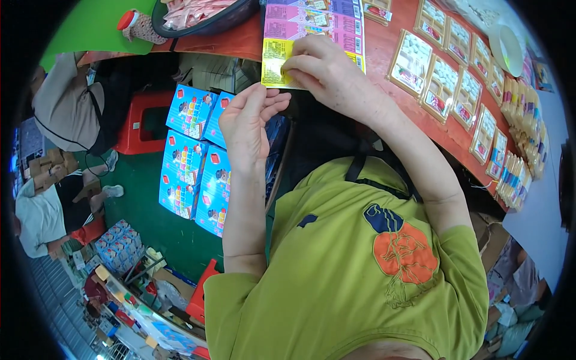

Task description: Packaging and labeling small treats or candies into plastic containers.

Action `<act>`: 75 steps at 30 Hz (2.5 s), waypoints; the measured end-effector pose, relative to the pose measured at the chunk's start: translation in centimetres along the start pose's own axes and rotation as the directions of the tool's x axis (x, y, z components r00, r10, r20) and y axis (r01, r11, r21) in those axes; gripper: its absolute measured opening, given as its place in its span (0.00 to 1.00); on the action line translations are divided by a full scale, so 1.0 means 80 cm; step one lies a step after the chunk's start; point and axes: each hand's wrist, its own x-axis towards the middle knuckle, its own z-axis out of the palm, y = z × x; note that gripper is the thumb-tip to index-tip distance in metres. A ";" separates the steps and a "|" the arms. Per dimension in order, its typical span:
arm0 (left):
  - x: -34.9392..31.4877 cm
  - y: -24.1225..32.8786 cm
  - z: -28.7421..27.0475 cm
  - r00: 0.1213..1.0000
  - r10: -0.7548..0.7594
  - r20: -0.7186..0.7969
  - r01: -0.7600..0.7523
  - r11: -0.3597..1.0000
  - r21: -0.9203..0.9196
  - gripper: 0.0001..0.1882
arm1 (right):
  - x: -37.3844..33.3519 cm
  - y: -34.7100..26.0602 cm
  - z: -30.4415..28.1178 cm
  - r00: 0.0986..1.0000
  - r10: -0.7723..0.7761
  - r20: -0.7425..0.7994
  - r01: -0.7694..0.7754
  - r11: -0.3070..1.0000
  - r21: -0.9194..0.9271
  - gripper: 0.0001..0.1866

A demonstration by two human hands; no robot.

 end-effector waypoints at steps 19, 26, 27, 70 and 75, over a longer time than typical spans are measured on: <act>0.007 -0.003 0.018 0.673 0.656 0.341 -0.660 0.326 0.676 0.02 | 0.021 -0.025 0.012 0.994 0.112 -0.014 -0.109 0.983 0.148 0.07; 0.005 -0.013 0.017 0.758 0.615 0.218 -0.607 0.543 0.579 0.03 | 0.018 -0.032 0.015 0.947 0.322 0.011 -0.313 0.911 0.268 0.08; 0.006 -0.014 0.016 0.784 0.596 0.174 -0.585 0.614 0.529 0.03 | 0.018 -0.033 0.015 0.933 0.360 0.018 -0.349 0.890 0.292 0.08; -0.126 -0.032 0.159 0.852 0.096 0.515 -0.078 0.995 -0.056 0.28 | -0.134 -0.081 -0.130 0.809 -0.107 -0.578 -0.101 0.944 -0.316 0.15; -0.100 -0.052 0.167 0.897 -0.108 0.429 0.114 0.993 0.011 0.14 | -0.163 -0.083 -0.117 0.874 -0.005 -0.487 -0.210 0.899 -0.385 0.19</act>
